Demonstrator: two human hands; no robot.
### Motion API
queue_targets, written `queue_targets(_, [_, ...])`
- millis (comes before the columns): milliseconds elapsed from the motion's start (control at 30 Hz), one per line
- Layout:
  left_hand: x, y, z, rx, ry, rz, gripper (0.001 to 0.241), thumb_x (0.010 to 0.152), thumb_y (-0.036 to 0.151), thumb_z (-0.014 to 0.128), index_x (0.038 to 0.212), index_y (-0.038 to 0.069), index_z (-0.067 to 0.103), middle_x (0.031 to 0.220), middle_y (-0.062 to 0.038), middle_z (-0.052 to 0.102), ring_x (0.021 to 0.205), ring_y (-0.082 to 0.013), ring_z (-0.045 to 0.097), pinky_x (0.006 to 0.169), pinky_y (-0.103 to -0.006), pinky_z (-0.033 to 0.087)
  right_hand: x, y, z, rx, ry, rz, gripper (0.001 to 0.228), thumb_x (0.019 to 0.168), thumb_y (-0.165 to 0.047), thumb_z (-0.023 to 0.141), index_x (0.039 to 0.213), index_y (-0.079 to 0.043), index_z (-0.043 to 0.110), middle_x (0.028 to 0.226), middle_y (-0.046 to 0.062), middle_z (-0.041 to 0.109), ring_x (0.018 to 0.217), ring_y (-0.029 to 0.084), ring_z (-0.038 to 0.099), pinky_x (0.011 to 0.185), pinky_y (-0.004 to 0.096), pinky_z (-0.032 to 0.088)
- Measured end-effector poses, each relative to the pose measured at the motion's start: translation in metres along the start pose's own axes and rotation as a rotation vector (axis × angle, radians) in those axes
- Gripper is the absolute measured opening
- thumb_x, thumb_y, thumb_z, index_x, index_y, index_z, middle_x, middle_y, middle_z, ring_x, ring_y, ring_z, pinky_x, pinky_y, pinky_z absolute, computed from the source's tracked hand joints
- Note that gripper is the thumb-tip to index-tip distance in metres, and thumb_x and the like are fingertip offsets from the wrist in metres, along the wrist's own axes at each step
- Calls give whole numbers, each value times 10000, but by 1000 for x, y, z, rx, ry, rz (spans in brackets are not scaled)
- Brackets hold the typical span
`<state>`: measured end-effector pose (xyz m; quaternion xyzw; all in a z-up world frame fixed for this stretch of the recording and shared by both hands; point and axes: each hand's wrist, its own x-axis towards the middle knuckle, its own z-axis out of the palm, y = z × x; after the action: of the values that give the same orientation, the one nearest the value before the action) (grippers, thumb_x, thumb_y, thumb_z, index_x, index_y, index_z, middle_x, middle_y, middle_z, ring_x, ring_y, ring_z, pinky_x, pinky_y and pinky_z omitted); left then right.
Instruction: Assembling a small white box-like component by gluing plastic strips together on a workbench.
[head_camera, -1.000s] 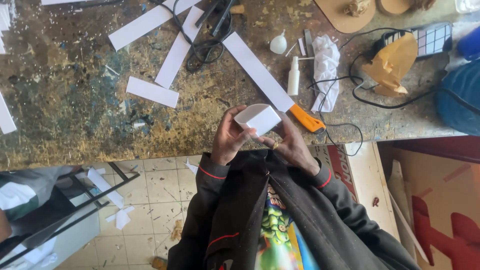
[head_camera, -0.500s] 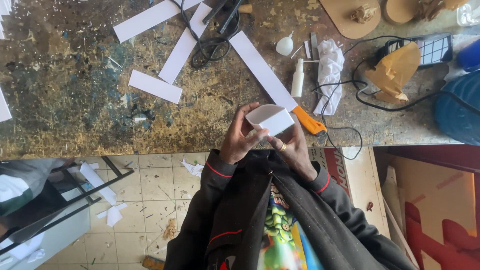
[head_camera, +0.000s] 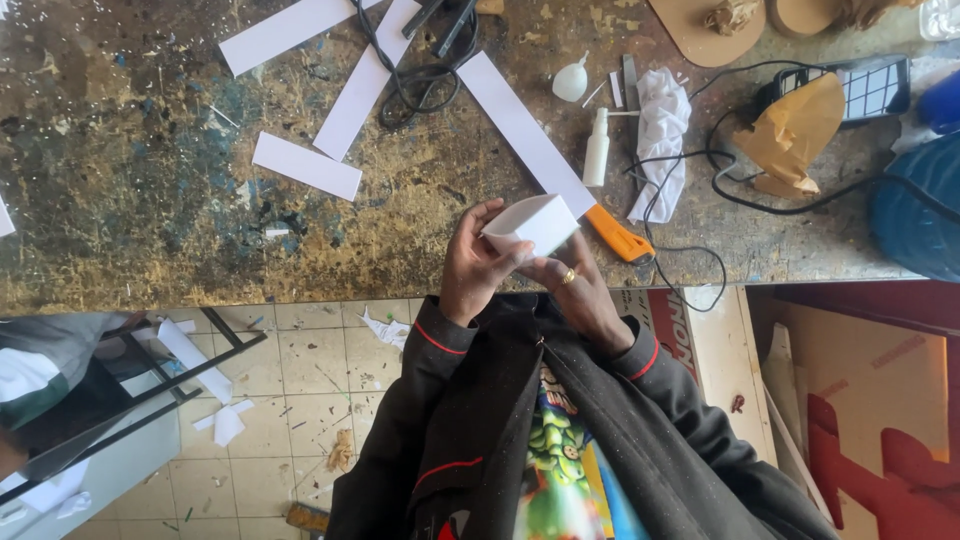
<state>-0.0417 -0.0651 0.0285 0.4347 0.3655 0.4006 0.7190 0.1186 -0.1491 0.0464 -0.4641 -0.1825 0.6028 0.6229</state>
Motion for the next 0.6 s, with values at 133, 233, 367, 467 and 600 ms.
queue_targets(133, [0, -2, -1, -68, 65, -83, 863, 957, 199, 968, 1585, -103, 459, 1444, -277, 604, 1341, -333, 635, 1043, -495, 671, 4, -8, 10, 143, -105, 54, 881, 1075, -117, 706, 1829, -158, 253, 1786, 249, 345, 1456, 421, 572, 1154, 697, 580])
queue_targets(233, [0, -3, 2, -143, 141, -129, 820, 948, 207, 969, 1566, -75, 510, 1347, -171, 619, 1241, -214, 652, 1029, -385, 689, 4, -4, 2, 169, -186, 11, 809, 1112, -124, 632, 1833, -152, 266, 1771, 265, 385, 1483, 437, 556, 1167, 701, 552])
queue_targets(367, [-6, 11, 13, -112, 133, -95, 785, 952, 211, 967, 1554, -75, 552, 1341, -199, 617, 1265, -232, 636, 1030, -420, 676, 2, -4, 1, -24, -206, -36, 895, 1112, -179, 688, 1848, -139, 181, 1758, 377, 363, 1486, 506, 517, 1135, 754, 526])
queue_targets(467, [-8, 10, 15, -87, 133, -70, 770, 962, 215, 960, 1558, -75, 568, 1359, -221, 619, 1306, -258, 629, 1067, -448, 645, 2, -7, 5, -37, -199, -48, 900, 1125, -205, 684, 1851, -138, 157, 1739, 411, 366, 1482, 532, 516, 1124, 776, 521])
queue_targets(600, [-8, 13, 15, -47, 121, -63, 810, 944, 221, 981, 1587, -51, 570, 1392, -277, 610, 1337, -366, 653, 1061, -534, 627, 3, 4, 0, -12, -131, -55, 905, 1084, -215, 731, 1828, -96, 230, 1741, 363, 377, 1423, 474, 556, 1104, 726, 573])
